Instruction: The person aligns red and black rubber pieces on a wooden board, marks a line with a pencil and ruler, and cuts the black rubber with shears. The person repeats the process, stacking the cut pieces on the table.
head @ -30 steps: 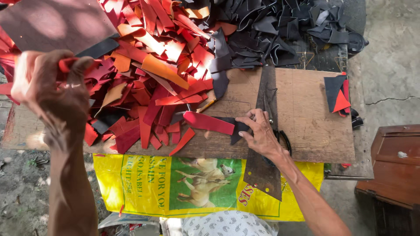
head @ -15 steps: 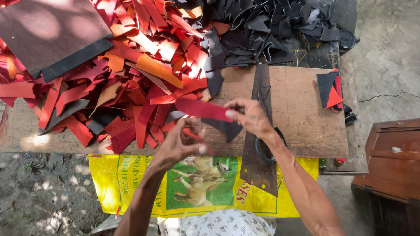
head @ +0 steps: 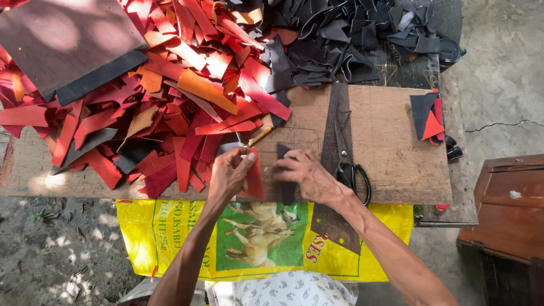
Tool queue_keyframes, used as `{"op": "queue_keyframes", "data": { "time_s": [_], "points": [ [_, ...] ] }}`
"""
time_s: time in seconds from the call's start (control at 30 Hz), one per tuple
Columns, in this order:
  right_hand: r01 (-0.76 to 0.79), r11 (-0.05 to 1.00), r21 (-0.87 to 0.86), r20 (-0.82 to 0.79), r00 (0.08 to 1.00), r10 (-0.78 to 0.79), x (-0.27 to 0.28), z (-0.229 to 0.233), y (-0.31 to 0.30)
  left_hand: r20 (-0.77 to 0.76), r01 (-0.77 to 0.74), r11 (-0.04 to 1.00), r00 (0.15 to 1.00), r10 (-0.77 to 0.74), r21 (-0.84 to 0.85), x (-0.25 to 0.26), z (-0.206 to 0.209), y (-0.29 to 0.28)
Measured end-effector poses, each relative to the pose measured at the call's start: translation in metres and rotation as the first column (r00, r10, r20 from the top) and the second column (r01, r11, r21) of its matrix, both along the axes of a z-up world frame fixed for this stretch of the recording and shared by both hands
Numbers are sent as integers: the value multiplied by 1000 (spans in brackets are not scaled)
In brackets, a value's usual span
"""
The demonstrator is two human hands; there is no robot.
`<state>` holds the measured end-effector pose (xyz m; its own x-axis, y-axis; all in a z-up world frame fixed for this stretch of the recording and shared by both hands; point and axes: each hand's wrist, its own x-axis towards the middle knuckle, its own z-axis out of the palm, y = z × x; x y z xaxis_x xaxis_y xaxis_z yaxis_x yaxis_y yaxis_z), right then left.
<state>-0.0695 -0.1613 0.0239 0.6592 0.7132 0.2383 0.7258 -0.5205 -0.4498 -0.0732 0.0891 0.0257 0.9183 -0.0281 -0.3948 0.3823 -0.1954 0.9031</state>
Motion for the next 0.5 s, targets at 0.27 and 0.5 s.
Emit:
{"op": "queue_keyframes", "data": {
  "time_s": [0.27, 0.5],
  "points": [
    [668, 740, 78, -546, 649, -529, -38, -1, -2, -31, 68, 996, 997, -67, 52, -7, -15, -13],
    [541, 826, 160, -207, 836, -508, -40, -17, 11, 253, 96, 957, 953, -168, 274, 3, -18, -32]
  ]
}}
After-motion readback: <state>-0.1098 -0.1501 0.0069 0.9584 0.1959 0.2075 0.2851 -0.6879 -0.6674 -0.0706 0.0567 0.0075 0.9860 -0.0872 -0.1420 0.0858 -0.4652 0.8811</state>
